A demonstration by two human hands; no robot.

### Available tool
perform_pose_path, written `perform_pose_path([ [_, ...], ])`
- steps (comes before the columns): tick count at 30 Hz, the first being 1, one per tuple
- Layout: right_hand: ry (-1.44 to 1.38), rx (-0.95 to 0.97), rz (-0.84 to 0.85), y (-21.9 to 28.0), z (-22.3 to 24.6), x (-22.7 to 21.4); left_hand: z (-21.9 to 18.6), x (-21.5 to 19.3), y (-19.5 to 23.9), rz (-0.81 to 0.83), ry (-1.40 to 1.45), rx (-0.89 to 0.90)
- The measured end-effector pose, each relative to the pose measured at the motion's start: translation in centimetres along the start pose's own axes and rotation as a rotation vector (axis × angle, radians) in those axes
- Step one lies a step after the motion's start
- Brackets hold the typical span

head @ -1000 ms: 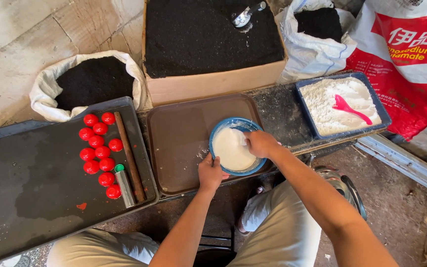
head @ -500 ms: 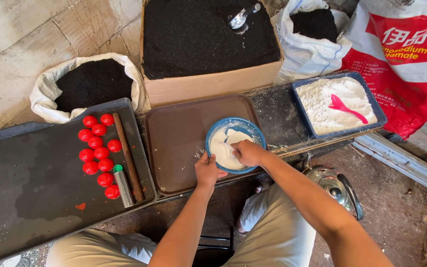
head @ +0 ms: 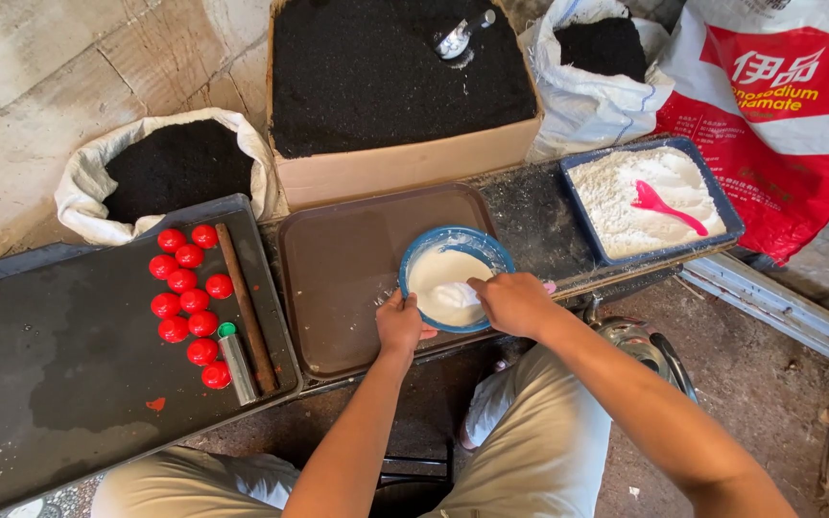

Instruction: The person stirs a white liquid mixture in a blue bowl using a pink spatula. The person holds the bowl steady with the left hand while mixing with the right hand. The mixture becomes smoother as the person continues to stir.

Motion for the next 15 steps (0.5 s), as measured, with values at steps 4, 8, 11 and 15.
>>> perform_pose_path([
  [4, 0.085, 0.009, 0.01, 1.9, 0.3, -3.5, -2.1, -0.2, 2.4, 0.0, -0.135, 0.035],
  [8, 0.208, 0.082, -0.097, 2.4, -1.3, -6.1, -0.5, -1.0, 0.5, 0.008, -0.114, 0.007],
  [11, 0.283, 0.1, -0.124, 1.1, -2.8, -3.9, -0.2, -1.1, 0.5, 0.025, -0.084, -0.011],
  [15, 0.523, 0.059, -0.185, -2.4, -4.5, 3.4, 1.4, -0.9, 0.5, 0.025, -0.051, -0.134],
])
Point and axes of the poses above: each hand's wrist, its own y-axis away from the middle knuckle, its own x-axis out of the palm, z = x × y, the point moved 6 cm from there along -y, towards the middle knuckle, and after that the axes turned 12 degrees about y, right-handed, at the moved point
